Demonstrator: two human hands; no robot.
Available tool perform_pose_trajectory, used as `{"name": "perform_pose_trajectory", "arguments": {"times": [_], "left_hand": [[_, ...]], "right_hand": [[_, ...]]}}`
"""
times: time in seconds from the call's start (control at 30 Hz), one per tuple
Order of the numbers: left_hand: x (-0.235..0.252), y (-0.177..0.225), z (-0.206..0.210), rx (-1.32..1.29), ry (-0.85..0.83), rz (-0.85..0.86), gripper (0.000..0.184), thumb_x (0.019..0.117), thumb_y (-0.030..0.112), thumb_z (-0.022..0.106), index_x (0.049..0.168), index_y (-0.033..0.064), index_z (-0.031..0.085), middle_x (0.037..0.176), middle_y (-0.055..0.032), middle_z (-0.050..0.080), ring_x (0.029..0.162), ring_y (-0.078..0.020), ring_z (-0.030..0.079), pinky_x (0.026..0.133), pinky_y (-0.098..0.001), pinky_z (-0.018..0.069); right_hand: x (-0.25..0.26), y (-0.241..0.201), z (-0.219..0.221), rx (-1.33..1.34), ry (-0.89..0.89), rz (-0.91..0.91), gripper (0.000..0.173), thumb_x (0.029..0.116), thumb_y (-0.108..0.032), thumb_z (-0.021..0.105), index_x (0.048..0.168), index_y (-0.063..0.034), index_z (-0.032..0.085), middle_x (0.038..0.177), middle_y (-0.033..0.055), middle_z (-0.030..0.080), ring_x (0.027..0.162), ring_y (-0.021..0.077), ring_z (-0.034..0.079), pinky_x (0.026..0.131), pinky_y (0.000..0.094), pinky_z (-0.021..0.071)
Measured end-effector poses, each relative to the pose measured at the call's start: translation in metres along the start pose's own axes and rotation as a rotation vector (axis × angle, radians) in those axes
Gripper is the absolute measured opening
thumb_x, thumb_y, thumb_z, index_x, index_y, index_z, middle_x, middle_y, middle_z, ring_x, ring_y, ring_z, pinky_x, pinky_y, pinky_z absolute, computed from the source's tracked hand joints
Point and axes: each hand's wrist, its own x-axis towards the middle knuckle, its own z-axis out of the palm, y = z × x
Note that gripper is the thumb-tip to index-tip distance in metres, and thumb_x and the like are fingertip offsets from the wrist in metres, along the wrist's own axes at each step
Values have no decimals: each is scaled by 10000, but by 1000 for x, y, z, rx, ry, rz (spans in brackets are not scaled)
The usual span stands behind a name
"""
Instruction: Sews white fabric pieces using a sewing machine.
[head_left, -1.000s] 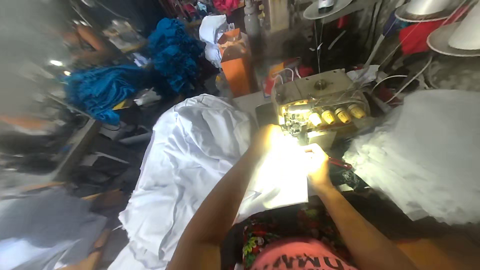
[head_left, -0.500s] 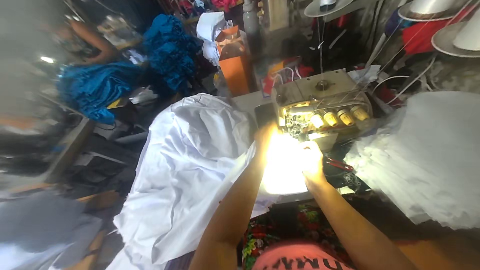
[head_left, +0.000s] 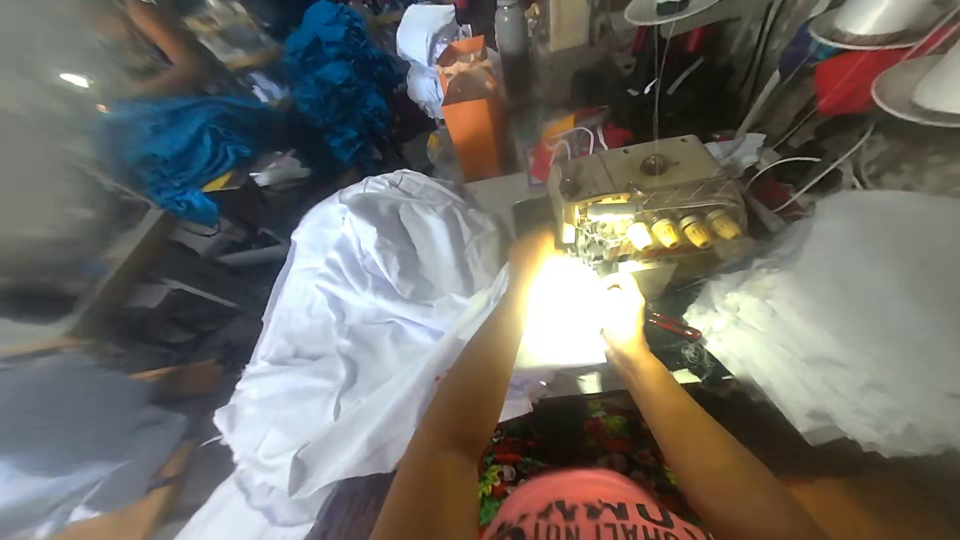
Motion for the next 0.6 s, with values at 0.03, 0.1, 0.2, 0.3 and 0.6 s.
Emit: {"name": "perform_pose_trajectory", "arguments": {"times": [0.03, 0.1, 0.2, 0.3, 0.6], "left_hand": [[2, -1, 0, -1, 2, 5, 409, 932, 206, 677, 1299, 29, 650, 1309, -196, 651, 1120, -401, 662, 880, -614, 516], [7, -3, -1, -22, -3, 5, 453, 917, 181, 699, 1347, 53, 636, 1434, -192, 570, 1141, -401, 652, 895, -600, 527], [11, -12, -16, -80, -56, 71, 476, 925, 124, 718, 1373, 15, 598, 1469, -254, 498, 1198, -440, 610, 949, -589, 518], [4, -29, -41, -48, -130, 222, 347, 963, 114, 690, 1279, -19, 637, 1307, -276, 604, 1196, -431, 610, 1006, -570, 488], [0, -17, -74, -170, -156, 282, 232, 982, 94, 624, 1140, -68, 674, 1105, -253, 684, 1056, -383, 656, 942, -554, 492]], "right_hand": [[1, 1, 0, -1, 6, -22, 19, 1000, -58, 562, 983, -65, 567, 775, 5, 513, 617, 64, 491, 555, 238, 454], [4, 7, 1, -18, 26, -71, 42, 984, -43, 588, 952, -58, 567, 763, 4, 513, 616, 60, 489, 564, 232, 459], [8, 8, -7, -159, -16, -156, 62, 975, -14, 584, 1037, -21, 584, 809, 31, 534, 653, 71, 504, 603, 241, 471], [-2, -4, -18, -484, -60, -278, 238, 967, -35, 602, 1200, 16, 594, 1069, 158, 651, 891, 226, 644, 774, 412, 547], [-67, -13, 10, -995, -427, -1234, 179, 931, -104, 646, 1003, -199, 781, 1342, 52, 680, 1101, 283, 686, 796, 442, 546]]}}
